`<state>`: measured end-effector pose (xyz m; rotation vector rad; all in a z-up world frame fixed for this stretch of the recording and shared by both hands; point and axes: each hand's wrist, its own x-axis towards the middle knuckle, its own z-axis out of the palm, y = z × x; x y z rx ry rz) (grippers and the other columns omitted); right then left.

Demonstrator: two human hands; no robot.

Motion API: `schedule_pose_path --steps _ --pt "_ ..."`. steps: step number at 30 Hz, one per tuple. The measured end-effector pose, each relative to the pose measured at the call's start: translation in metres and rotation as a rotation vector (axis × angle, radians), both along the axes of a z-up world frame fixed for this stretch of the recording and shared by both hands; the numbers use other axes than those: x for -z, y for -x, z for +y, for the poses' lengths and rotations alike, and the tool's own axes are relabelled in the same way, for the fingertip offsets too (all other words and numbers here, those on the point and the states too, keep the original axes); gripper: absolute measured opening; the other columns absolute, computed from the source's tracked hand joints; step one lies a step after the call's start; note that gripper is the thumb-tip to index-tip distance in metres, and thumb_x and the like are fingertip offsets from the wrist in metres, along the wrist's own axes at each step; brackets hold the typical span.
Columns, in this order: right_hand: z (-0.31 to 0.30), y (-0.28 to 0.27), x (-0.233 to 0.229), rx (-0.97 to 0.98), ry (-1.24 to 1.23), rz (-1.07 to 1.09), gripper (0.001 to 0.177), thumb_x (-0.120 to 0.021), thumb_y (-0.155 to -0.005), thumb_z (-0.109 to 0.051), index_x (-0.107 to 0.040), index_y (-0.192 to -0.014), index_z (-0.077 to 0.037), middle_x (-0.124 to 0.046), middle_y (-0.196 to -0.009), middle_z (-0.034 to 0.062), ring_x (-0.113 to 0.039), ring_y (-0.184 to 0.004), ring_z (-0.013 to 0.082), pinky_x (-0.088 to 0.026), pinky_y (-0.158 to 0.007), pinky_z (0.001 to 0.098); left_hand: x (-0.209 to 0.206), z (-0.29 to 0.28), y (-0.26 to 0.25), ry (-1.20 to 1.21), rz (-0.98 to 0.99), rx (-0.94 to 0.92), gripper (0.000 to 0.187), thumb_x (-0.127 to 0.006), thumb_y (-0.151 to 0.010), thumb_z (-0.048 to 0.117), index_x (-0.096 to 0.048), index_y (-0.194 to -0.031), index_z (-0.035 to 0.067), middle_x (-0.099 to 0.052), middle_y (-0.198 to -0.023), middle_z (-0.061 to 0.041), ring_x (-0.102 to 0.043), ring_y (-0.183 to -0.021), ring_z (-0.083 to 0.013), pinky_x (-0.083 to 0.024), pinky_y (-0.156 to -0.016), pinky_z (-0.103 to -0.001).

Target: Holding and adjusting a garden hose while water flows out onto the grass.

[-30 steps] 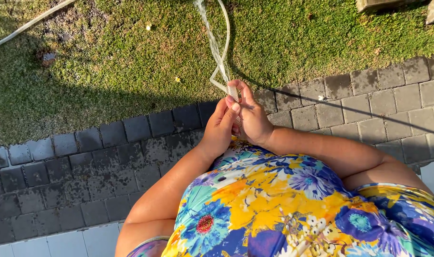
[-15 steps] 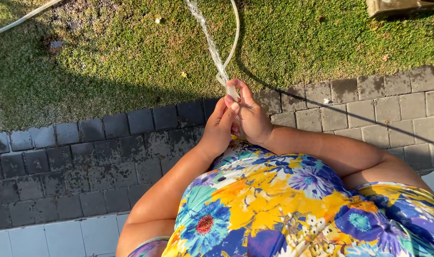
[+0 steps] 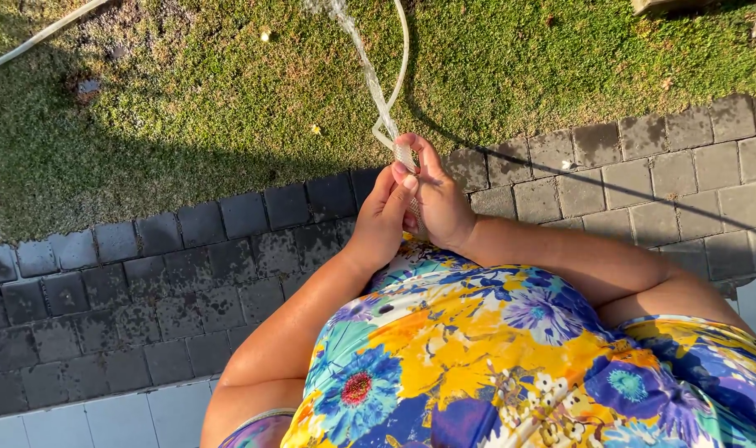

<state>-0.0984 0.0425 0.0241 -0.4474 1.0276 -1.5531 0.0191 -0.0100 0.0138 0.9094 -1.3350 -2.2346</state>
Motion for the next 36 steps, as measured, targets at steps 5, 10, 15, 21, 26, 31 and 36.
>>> schedule_pose_path --steps 5,10,15,21,26,31,36 --pt "-0.002 -0.002 -0.008 -0.003 -0.020 -0.018 0.036 -0.054 -0.108 -0.020 -0.042 -0.142 -0.018 -0.052 -0.096 -0.0025 -0.048 -0.071 0.0049 -0.041 -0.055 0.0227 0.004 -0.001 -0.001 -0.006 0.000 0.006 0.041 -0.053 -0.107 0.033 -0.051 -0.141 0.011 -0.056 -0.087 0.001 -0.053 -0.065 -0.0059 -0.047 -0.057 -0.023" --pt "-0.004 -0.003 -0.013 -0.014 -0.019 -0.042 0.035 -0.054 -0.108 -0.021 -0.041 -0.141 -0.018 -0.052 -0.096 -0.0017 -0.048 -0.066 0.0055 -0.040 -0.051 0.0233 0.002 -0.002 -0.001 -0.018 -0.008 -0.001 0.040 -0.052 -0.107 0.033 -0.051 -0.141 0.011 -0.056 -0.087 0.002 -0.053 -0.064 -0.0058 -0.048 -0.057 -0.023" --pt "-0.006 -0.004 -0.012 -0.041 -0.028 -0.063 0.035 -0.053 -0.109 -0.022 -0.040 -0.141 -0.019 -0.052 -0.092 -0.0006 -0.046 -0.059 0.0068 -0.038 -0.046 0.0243 0.007 -0.003 -0.004 -0.017 -0.007 -0.016 0.037 -0.053 -0.108 0.032 -0.054 -0.137 0.010 -0.056 -0.086 0.002 -0.053 -0.065 -0.0061 -0.047 -0.057 -0.023" --pt "-0.008 -0.005 -0.011 -0.073 -0.014 -0.071 0.036 -0.051 -0.109 -0.020 -0.040 -0.143 -0.019 -0.051 -0.092 -0.0016 -0.046 -0.060 0.0064 -0.039 -0.047 0.0238 0.006 -0.003 -0.005 -0.032 -0.009 -0.047 0.040 -0.054 -0.106 0.032 -0.052 -0.141 0.013 -0.055 -0.084 0.002 -0.052 -0.064 -0.0057 -0.047 -0.057 -0.022" --pt "-0.010 -0.006 -0.012 -0.080 -0.032 -0.066 0.037 -0.051 -0.108 -0.019 -0.039 -0.143 -0.020 -0.051 -0.091 -0.0010 -0.046 -0.060 0.0065 -0.039 -0.047 0.0235 0.006 -0.003 -0.007 -0.027 -0.020 -0.054 0.040 -0.053 -0.106 0.033 -0.052 -0.141 0.013 -0.055 -0.084 0.002 -0.052 -0.064 -0.0055 -0.048 -0.057 -0.022" --pt "-0.012 -0.010 -0.012 -0.089 -0.057 -0.077 0.036 -0.050 -0.109 -0.019 -0.039 -0.143 -0.020 -0.051 -0.093 -0.0019 -0.046 -0.062 0.0068 -0.040 -0.048 0.0242 0.002 -0.003 -0.011 -0.028 -0.037 -0.065 0.040 -0.053 -0.107 0.035 -0.053 -0.141 0.013 -0.055 -0.085 0.002 -0.053 -0.065 -0.0056 -0.048 -0.058 -0.022" --pt "-0.013 -0.012 -0.013 -0.154 -0.075 -0.101 0.034 -0.051 -0.110 -0.021 -0.040 -0.142 -0.022 -0.050 -0.090 -0.0008 -0.044 -0.056 0.0085 -0.039 -0.045 0.0248 -0.006 -0.003 -0.016 -0.057 -0.079 -0.083 0.040 -0.052 -0.105 0.037 -0.053 -0.139 0.016 -0.055 -0.083 0.002 -0.053 -0.062 -0.0059 -0.048 -0.057 -0.022"
